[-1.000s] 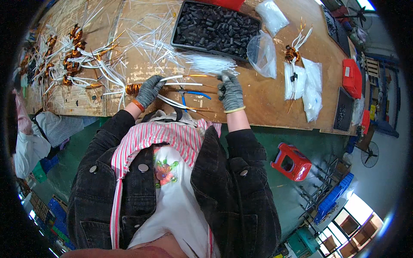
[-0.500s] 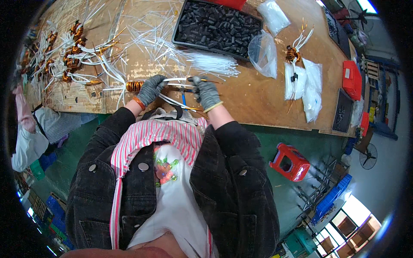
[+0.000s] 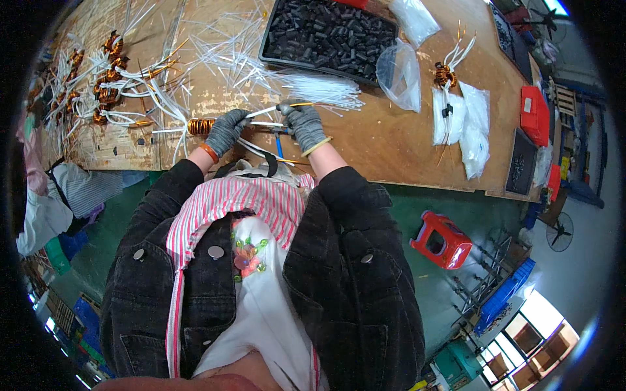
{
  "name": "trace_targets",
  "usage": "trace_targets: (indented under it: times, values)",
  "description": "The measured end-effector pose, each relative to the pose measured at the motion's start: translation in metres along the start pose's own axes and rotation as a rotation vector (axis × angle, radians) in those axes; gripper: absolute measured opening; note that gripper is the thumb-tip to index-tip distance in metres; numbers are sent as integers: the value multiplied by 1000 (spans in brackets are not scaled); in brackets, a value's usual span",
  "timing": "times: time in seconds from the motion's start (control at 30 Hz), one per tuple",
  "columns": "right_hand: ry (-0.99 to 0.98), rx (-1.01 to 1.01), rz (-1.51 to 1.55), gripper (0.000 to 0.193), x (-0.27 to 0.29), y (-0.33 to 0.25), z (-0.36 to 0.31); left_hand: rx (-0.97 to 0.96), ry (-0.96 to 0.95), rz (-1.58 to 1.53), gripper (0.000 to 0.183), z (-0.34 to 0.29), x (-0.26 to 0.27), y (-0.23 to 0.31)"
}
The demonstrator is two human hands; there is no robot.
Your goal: Assemble wiring components by grouping wires and applying heat-shrink tubing or fasteners.
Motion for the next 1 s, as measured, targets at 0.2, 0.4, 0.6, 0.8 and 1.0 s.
trace_targets:
  times: [0.2, 0.4, 0.6, 0.8, 1.0]
  values:
    - [-154, 67, -40, 15, -15, 0, -11, -63, -18, 48, 17, -2, 5, 6]
    - [-232, 117, -498, 25, -47, 37, 24, -27, -71, 72, 18, -3, 2, 13]
    - [-147, -231, -76, 22, -50, 42, 16, -40, -151, -93, 22, 5, 6, 30]
    - [-330, -234, 5, 21, -16, 56, -1, -57, -114, 88, 22, 4, 10, 27]
    - [118, -239, 607, 12, 7, 83, -16, 5, -66, 25, 18, 10, 11, 22]
Point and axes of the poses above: each hand's wrist, its own z-axis towards the middle knuckle, its own x-axis out of the back of the hand, y = z × x, the point moved 2 cm from there along z, towards the middle knuckle, and after that the axes turned 1 degree about -z, right-handed, at the moved point
